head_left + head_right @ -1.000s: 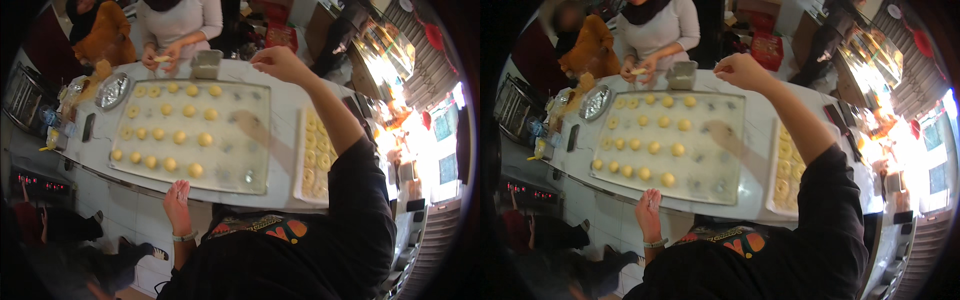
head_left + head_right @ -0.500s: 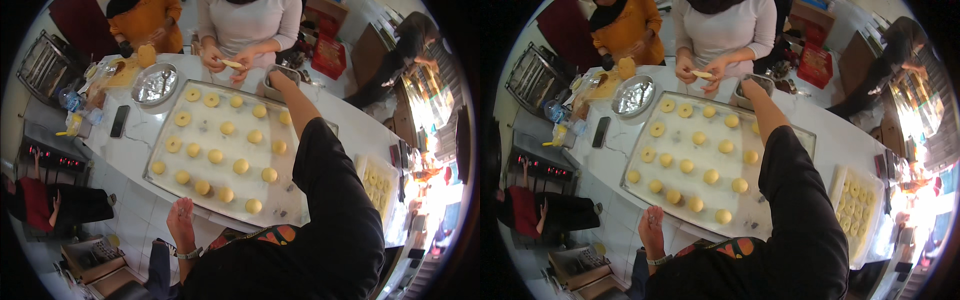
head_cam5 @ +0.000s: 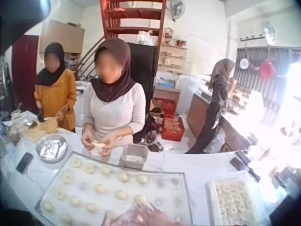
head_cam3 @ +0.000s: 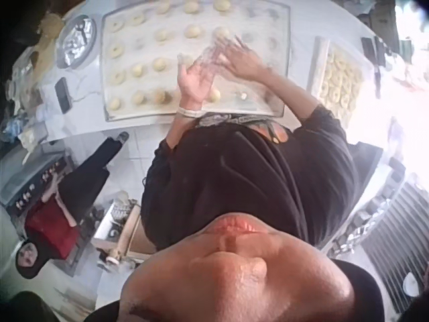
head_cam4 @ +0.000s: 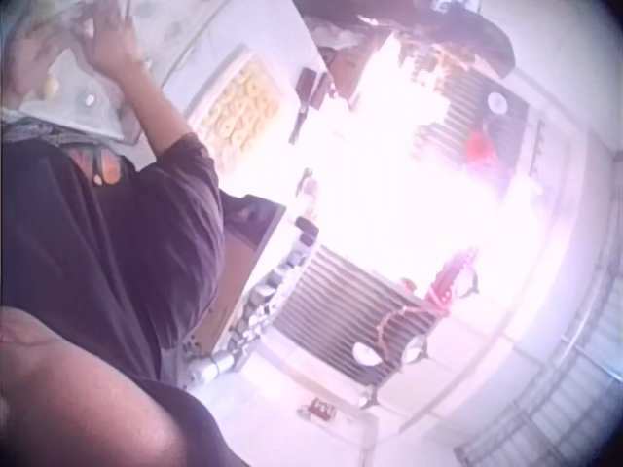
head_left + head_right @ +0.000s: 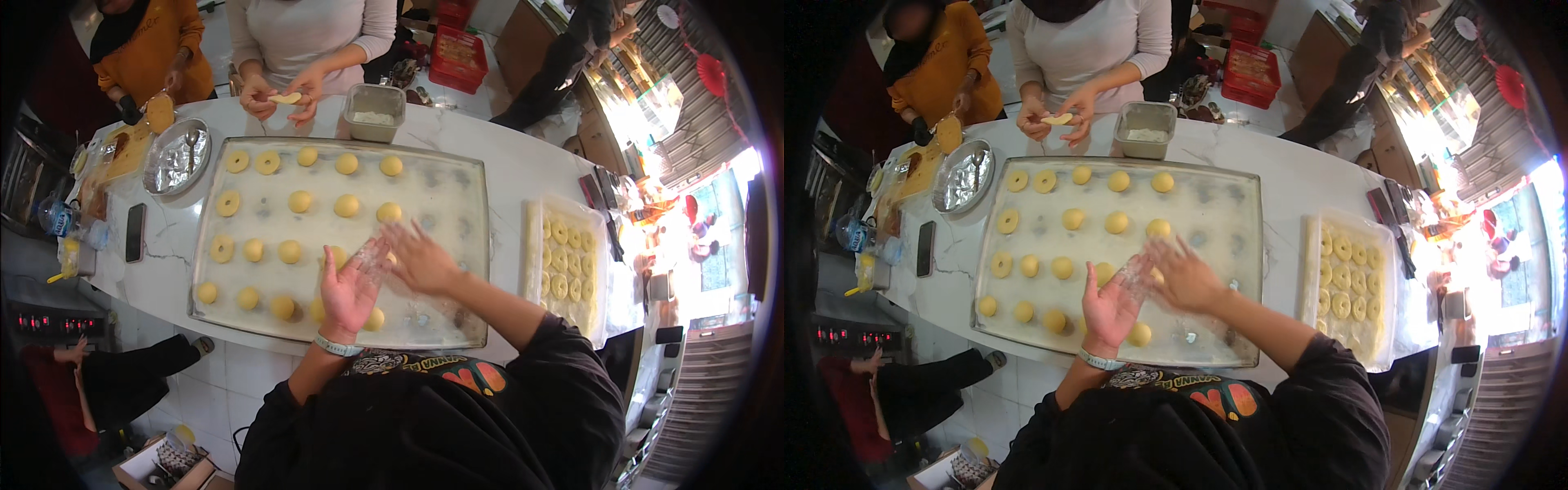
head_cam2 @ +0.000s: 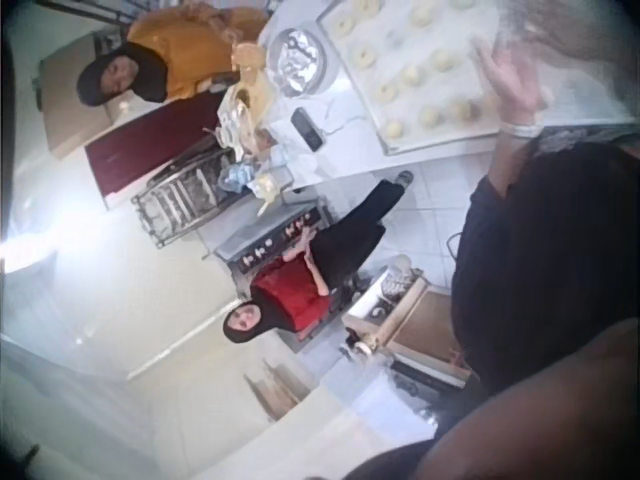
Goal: The person shapes dough into rings and places them into a container, while other workers shape dough into balls on a tray at the same bakery counter.
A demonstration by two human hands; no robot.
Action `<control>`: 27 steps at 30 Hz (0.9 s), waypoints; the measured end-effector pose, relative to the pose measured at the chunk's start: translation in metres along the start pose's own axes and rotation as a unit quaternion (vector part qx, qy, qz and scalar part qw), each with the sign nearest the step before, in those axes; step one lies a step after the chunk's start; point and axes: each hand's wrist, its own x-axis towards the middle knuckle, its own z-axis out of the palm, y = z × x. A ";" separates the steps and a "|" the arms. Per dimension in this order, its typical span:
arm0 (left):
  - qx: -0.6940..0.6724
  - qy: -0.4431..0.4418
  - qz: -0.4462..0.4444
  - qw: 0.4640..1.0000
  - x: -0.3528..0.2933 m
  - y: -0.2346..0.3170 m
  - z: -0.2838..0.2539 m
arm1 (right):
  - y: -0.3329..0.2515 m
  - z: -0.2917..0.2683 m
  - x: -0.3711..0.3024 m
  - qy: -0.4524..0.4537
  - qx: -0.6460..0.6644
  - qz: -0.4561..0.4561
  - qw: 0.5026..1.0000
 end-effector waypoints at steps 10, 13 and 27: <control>0.045 0.032 0.101 0.993 -0.031 0.029 -0.009 | 0.034 0.026 0.038 -0.012 0.006 -0.009 1.000; 0.028 0.047 0.108 0.993 -0.037 0.031 -0.015 | 0.038 0.035 0.038 -0.003 -0.008 -0.020 1.000; 0.064 0.059 0.169 0.982 -0.067 0.041 -0.013 | 0.034 0.028 0.038 -0.036 -0.002 -0.004 0.999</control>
